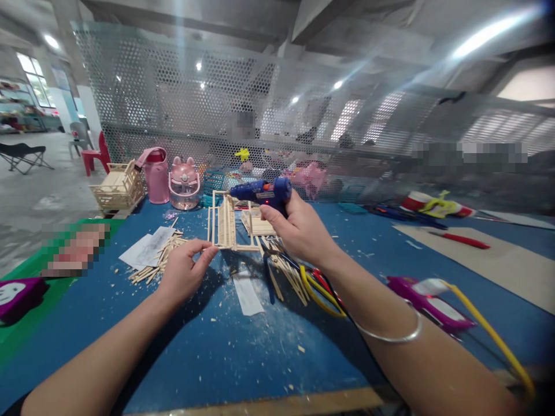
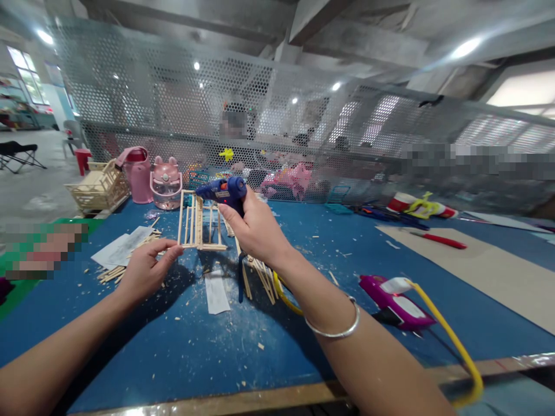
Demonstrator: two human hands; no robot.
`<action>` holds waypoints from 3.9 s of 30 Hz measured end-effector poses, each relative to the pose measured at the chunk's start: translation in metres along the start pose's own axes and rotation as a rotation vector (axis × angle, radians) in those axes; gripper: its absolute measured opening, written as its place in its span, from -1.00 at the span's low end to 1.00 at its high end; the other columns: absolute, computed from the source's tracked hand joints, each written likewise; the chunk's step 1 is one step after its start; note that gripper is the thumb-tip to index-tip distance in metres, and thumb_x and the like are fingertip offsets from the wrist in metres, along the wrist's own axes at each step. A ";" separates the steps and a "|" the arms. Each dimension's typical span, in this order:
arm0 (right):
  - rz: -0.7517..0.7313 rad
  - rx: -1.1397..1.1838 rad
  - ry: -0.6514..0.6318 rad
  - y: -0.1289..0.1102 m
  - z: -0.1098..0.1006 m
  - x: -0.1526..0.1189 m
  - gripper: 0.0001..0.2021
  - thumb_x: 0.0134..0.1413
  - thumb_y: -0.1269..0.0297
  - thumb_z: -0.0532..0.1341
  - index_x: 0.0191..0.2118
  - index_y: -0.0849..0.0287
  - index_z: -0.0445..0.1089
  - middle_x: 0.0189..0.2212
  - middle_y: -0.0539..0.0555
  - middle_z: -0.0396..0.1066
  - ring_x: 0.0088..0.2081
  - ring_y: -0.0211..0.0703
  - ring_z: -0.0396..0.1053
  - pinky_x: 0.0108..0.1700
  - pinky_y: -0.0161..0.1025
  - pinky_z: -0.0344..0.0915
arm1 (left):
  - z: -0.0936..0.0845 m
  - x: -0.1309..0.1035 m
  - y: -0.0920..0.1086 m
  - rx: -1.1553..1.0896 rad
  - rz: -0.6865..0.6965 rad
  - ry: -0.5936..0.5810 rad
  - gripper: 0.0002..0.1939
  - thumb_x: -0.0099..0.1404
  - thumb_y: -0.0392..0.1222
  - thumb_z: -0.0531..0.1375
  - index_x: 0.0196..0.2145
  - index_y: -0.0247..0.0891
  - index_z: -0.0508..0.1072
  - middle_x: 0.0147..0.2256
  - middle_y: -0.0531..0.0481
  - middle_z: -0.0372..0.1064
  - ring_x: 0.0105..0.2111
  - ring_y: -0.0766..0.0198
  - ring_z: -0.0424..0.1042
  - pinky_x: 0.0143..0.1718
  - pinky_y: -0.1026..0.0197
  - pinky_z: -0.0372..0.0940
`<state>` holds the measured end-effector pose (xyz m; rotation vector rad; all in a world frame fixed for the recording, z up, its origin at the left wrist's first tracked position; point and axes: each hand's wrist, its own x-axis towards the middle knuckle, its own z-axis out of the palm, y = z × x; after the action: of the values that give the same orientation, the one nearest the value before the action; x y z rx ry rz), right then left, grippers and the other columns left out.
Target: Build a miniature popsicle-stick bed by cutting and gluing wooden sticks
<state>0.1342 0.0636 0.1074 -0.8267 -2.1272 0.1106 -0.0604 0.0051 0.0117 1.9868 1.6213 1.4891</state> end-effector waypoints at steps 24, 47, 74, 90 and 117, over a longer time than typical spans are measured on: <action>-0.022 -0.025 0.012 0.001 0.001 0.000 -0.63 0.09 0.21 0.05 0.00 0.26 0.22 -0.16 0.21 0.38 -0.16 0.02 0.33 -0.13 -0.03 0.24 | 0.000 0.000 -0.001 0.004 -0.012 -0.007 -0.76 0.24 -0.10 0.06 -0.40 -0.26 0.45 -0.44 0.00 0.45 -0.41 0.27 0.39 -0.36 0.26 0.25; 0.325 -0.466 -0.177 0.119 0.014 -0.010 -0.80 -0.01 0.39 0.05 -0.22 0.27 0.30 -0.28 0.23 0.40 -0.28 -0.04 0.33 -0.26 -0.22 0.18 | -0.001 0.002 -0.001 0.045 0.017 0.122 -0.77 0.22 -0.08 0.09 -0.43 -0.26 0.45 -0.46 0.00 0.38 -0.44 0.29 0.30 -0.37 0.22 0.20; 0.399 0.706 -0.256 0.050 0.023 0.002 -0.64 0.15 0.05 -0.02 -0.11 0.18 0.32 -0.42 0.06 0.36 -0.53 -0.34 0.24 -0.46 -0.33 0.24 | -0.008 0.001 0.009 0.021 0.082 -0.013 -0.80 0.22 -0.14 0.07 -0.44 -0.28 0.40 -0.46 0.00 0.39 -0.47 0.32 0.32 -0.42 0.28 0.21; 0.417 0.669 -0.004 0.032 0.026 -0.061 -0.70 -0.07 0.02 0.18 -0.51 0.19 0.35 -0.64 -0.03 0.30 -0.61 -0.34 0.20 -0.53 -0.34 0.18 | -0.012 0.007 0.003 -0.196 -0.166 0.305 -0.75 0.21 -0.01 0.07 -0.39 -0.27 0.34 -0.49 0.05 0.32 -0.52 0.37 0.31 -0.50 0.34 0.24; 0.327 0.529 -0.108 0.042 0.048 -0.067 -0.69 0.03 0.09 0.11 -0.54 0.21 0.32 -0.66 -0.08 0.16 -0.58 -0.34 0.08 -0.49 -0.35 0.03 | -0.005 0.001 0.003 0.124 -0.083 -0.048 -0.72 0.18 -0.08 0.06 -0.55 -0.24 0.44 -0.54 0.05 0.41 -0.52 0.28 0.31 -0.46 0.30 0.13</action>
<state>0.1504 0.0659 0.0159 -0.8448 -1.9041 0.8651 -0.0624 0.0027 0.0168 1.9746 1.7931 1.3320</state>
